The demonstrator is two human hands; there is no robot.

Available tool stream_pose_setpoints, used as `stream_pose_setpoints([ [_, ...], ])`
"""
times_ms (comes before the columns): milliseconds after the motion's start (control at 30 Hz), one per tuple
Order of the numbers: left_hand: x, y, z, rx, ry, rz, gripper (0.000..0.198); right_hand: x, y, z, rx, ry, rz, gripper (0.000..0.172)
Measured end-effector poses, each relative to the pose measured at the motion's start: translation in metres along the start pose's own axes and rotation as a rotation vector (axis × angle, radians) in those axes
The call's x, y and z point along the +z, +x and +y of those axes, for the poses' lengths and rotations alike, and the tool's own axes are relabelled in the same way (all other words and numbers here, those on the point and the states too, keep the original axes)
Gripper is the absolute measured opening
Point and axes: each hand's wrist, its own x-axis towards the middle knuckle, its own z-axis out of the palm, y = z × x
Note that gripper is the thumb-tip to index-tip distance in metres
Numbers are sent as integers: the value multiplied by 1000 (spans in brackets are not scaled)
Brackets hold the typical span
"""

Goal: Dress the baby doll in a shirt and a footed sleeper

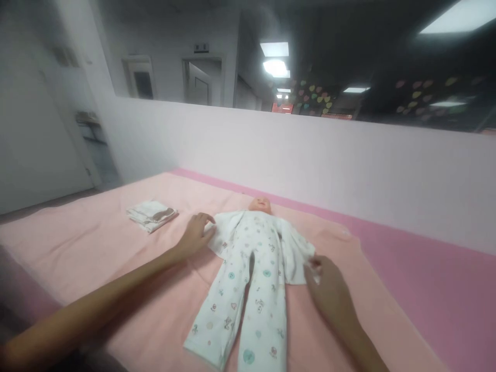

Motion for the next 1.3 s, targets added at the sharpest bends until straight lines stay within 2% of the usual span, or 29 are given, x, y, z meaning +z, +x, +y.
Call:
stream_pose_setpoints([
  [100,24,20,32,90,-188,-67,30,23,29,-49,-128,192,-60,55],
  [200,39,41,56,62,-300,-235,56,40,61,-82,-172,317,-178,74],
  [333,40,61,66,-104,-316,-414,84,49,93,-91,-191,266,-288,88],
  [433,35,67,61,-168,-271,-494,87,47,103,-85,-113,232,-321,92],
  [500,34,66,58,-173,-251,-548,77,45,103,-83,-88,188,-371,78],
  [567,32,63,56,-153,-272,-590,68,43,98,-85,-136,136,-405,61],
  [600,31,60,55,-130,-289,-589,65,41,95,-88,-177,118,-408,58],
  [733,21,46,54,13,-278,-561,60,33,75,-95,-327,57,-312,56],
  [800,14,38,53,50,-259,-591,60,26,66,-95,-345,41,-281,52],
  [900,10,24,52,45,-290,-623,65,12,55,-90,-302,74,-427,56],
  [1000,15,13,51,28,-321,-607,56,2,49,-86,-281,43,-604,62],
  [1133,22,4,54,63,-300,-579,52,2,43,-85,-306,-37,-625,52],
  [1233,14,0,58,99,-232,-576,46,2,37,-85,-311,-72,-619,50],
  [1300,6,-2,62,91,-202,-625,47,-2,33,-86,-291,-89,-640,56],
])
